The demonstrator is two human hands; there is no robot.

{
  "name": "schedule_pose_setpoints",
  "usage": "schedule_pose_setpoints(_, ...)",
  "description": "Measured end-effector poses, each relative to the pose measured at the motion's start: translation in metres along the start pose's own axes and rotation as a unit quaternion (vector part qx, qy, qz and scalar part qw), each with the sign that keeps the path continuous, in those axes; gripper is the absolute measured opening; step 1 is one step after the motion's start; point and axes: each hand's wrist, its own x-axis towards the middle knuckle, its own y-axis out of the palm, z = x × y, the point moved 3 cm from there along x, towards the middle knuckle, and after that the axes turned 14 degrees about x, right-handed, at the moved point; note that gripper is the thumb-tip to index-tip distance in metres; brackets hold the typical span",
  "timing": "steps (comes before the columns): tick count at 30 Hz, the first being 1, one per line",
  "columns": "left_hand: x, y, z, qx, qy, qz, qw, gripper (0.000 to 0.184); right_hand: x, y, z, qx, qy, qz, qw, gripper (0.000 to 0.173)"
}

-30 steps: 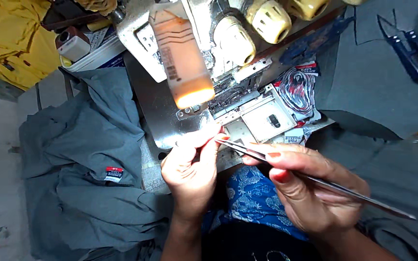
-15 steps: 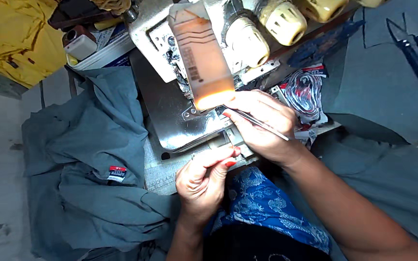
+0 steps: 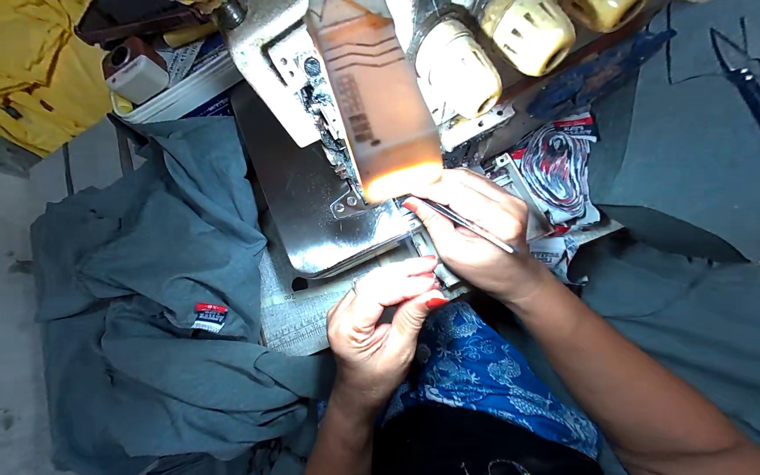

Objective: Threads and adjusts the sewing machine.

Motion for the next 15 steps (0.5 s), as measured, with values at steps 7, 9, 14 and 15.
schedule_pose_setpoints(7, -0.0012, 0.0016, 0.0, 0.013, 0.003, -0.016, 1.0, 0.006, 0.0054, 0.0002, 0.0015, -0.006, 0.012, 0.009, 1.0, 0.013)
schedule_pose_setpoints(9, -0.0014, 0.0021, 0.0004, 0.021, 0.006, -0.022, 1.0, 0.006, 0.0066, -0.0001, 0.0016, 0.001, 0.021, 0.003, 1.0, 0.013)
schedule_pose_setpoints(14, -0.0017, 0.0017, 0.0013, 0.028, 0.01, -0.025, 0.999, 0.006, 0.0069, -0.002, 0.0043, 0.029, 0.026, -0.013, 0.999, 0.011)
schedule_pose_setpoints(15, -0.0018, 0.0018, 0.0017, 0.025, 0.009, -0.025, 0.999, 0.006, 0.0069, -0.0023, 0.0053, 0.028, 0.02, -0.012, 0.999, 0.011)
